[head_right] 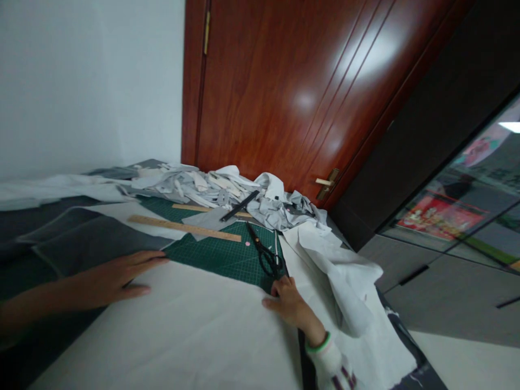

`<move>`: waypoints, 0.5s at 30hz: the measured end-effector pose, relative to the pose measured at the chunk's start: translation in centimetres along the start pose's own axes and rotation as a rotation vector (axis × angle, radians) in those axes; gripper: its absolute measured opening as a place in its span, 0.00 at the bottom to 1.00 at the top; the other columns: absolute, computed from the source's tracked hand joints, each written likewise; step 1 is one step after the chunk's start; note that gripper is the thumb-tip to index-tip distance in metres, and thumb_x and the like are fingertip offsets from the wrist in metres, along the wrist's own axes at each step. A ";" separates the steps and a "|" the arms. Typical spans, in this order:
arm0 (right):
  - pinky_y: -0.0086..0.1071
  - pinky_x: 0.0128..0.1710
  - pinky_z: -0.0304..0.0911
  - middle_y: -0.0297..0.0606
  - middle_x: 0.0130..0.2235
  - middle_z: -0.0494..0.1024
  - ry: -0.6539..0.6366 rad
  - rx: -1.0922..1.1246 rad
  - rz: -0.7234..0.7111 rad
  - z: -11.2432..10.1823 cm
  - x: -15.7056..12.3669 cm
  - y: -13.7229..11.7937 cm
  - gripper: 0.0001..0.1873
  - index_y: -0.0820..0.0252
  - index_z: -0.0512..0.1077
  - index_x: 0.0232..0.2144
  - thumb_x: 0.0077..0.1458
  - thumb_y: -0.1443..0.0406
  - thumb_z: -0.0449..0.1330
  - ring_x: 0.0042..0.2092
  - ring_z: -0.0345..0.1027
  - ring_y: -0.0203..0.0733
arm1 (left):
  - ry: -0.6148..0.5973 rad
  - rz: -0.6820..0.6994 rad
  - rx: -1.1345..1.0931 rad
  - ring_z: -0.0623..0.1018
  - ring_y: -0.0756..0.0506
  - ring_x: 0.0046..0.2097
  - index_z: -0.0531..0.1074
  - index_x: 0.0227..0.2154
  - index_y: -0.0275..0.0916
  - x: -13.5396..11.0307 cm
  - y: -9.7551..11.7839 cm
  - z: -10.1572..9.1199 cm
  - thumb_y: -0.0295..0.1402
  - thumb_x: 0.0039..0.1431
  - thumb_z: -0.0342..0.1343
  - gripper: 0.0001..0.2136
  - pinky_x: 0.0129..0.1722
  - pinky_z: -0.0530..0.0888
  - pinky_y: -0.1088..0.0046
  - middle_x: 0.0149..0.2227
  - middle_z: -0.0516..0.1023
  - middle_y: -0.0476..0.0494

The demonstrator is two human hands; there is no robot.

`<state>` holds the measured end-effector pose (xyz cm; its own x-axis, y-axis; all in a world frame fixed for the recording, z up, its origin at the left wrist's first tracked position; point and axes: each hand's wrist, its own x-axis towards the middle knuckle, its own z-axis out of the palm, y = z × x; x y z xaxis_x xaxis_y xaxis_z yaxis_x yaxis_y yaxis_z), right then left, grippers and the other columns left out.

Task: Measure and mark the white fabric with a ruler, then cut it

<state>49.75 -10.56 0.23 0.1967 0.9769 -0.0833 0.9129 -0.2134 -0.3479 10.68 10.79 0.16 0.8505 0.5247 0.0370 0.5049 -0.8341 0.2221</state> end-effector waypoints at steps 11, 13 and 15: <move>0.36 0.40 0.62 0.42 0.37 0.80 -0.007 0.329 -0.084 -0.5 -2.3 -2.6 0.13 0.59 0.72 0.33 0.60 0.58 0.53 0.40 0.73 0.48 | 0.195 -0.263 -0.243 0.69 0.33 0.63 0.62 0.62 0.28 0.4 1.7 1.5 0.39 0.55 0.49 0.32 0.63 0.63 0.55 0.64 0.67 0.28; 0.33 0.37 0.63 0.39 0.35 0.79 0.024 0.419 -0.112 -1.2 -3.6 -3.1 0.17 0.59 0.73 0.33 0.62 0.53 0.53 0.38 0.71 0.45 | 0.183 -0.320 -0.333 0.71 0.30 0.61 0.66 0.59 0.28 1.3 2.1 1.5 0.41 0.52 0.50 0.32 0.62 0.64 0.53 0.61 0.71 0.27; 0.31 0.34 0.62 0.35 0.30 0.76 0.061 0.473 -0.099 -2.0 -5.2 -3.5 0.21 0.59 0.73 0.30 0.61 0.49 0.54 0.33 0.68 0.41 | 0.173 -0.341 -0.381 0.74 0.28 0.58 0.72 0.52 0.31 1.9 2.7 1.0 0.44 0.51 0.50 0.29 0.60 0.66 0.53 0.55 0.78 0.29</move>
<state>46.23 -14.90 3.71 0.1506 0.9884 0.0211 0.6686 -0.0861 -0.7386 13.83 9.38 -0.14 0.5946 0.8022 0.0535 0.6318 -0.5073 0.5861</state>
